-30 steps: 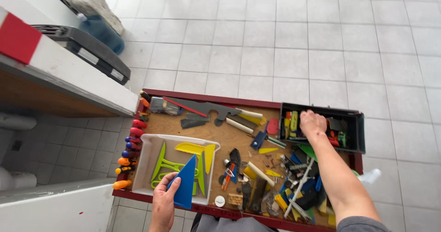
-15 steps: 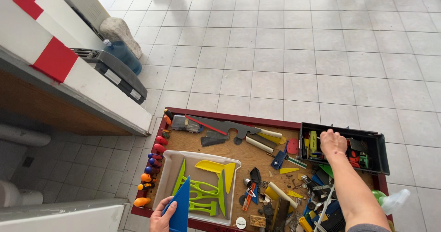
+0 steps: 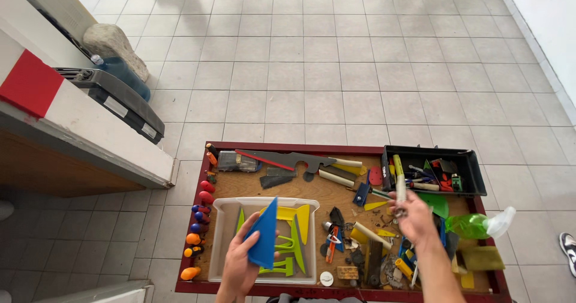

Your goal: The person picks up several plastic scraper parts from a workbench and a bin, then uses a sanding block to smooth the edges of a blue triangular piece. The person handles the parts one at a time, placing them back into the bin after sanding.

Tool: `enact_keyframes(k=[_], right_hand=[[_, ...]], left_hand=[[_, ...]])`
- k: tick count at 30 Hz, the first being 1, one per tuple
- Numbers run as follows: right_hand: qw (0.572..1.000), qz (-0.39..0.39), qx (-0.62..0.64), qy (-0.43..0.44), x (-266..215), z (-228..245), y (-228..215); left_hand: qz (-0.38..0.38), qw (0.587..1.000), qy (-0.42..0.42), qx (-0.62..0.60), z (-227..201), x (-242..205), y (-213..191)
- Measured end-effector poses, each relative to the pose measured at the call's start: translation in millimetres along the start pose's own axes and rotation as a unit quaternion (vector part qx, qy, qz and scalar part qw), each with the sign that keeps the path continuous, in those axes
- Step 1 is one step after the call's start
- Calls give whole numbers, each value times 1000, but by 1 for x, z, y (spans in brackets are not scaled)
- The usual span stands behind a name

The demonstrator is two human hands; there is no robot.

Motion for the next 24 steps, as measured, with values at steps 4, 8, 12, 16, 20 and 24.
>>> enact_keyframes(k=[4, 8, 12, 16, 20, 24], right_hand=[[991, 72, -10, 115, -126, -59, 87], [965, 231, 33, 119, -161, -140, 106], [959, 273, 34, 61, -191, -131, 132], [957, 279, 63, -35, -224, -115, 131], [941, 324, 3, -96, -264, -96, 158], [934, 323, -63, -138, -278, -95, 158]], left_hand=[[66, 954, 82, 279, -17, 17, 20], [170, 839, 261, 445, -32, 2, 57], [161, 863, 237, 416, -43, -10, 40], [131, 953, 158, 222, -56, -29, 19], [135, 950, 161, 230, -74, -38, 11], [154, 946, 185, 216, -61, -32, -5]])
Point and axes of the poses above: each hand's wrist, its own x-axis towards the middle knuckle, its own y-axis out of the palm, z = x × y, the point moved 6 cm from there along x, towards the middle knuckle, and after that the axes turned 12 degrees about x, right-handed, at the moved point
